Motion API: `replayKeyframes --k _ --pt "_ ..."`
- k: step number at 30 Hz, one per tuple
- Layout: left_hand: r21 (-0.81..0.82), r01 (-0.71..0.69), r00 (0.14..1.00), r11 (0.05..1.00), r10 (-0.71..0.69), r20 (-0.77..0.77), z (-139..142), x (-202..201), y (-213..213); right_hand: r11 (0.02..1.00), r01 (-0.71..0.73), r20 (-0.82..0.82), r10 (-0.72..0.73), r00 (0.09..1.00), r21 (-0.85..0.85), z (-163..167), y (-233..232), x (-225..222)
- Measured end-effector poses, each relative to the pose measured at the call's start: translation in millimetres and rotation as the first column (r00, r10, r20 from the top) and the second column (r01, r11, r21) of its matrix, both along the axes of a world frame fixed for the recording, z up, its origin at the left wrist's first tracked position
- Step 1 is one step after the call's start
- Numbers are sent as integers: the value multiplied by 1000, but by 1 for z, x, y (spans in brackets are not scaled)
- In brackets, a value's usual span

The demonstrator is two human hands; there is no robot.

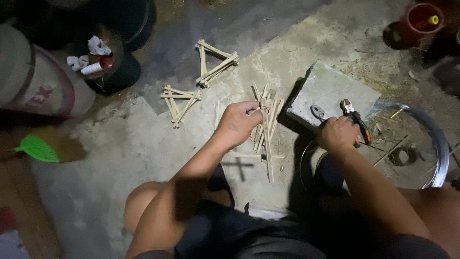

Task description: The person sits on the floor assembling small triangular frames from thin wooden sticks, using pliers to trim and crimp sticks and wire. They sort sticks into piles, cut pieces to length with pliers, twist wire around joints by hand, and set completed triangle frames aside with others.

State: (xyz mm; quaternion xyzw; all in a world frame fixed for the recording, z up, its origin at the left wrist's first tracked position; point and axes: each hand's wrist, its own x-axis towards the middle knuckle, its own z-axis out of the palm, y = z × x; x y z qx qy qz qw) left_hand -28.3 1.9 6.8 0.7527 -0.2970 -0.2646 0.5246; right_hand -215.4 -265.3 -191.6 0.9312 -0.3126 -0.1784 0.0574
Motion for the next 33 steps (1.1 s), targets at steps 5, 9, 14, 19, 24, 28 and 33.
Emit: replayKeyframes --k 5,9,14,19,24,28,33 --pt "117 3 999 993 1 -35 -9 3 2 998 53 121 -57 991 37 -10 -8 2" --pt "119 -13 993 993 27 -117 -16 7 1 980 82 330 -139 934 182 -17 -22 4" --pt "101 -7 987 995 23 -159 -16 9 0 963 96 443 -202 873 250 -1 -13 2" --pt "116 -49 999 992 48 10 -4 11 0 706 -157 696 -588 413 690 74 -3 40" --pt "144 -52 990 988 32 135 13 15 0 271 -589 429 -892 144 761 198 11 65" --pt "138 -102 968 985 67 241 22 10 1 51 -650 309 -906 290 759 284 32 49" --pt "-45 -141 788 989 139 600 29 0 5 -234 -457 129 -763 633 858 303 65 39"
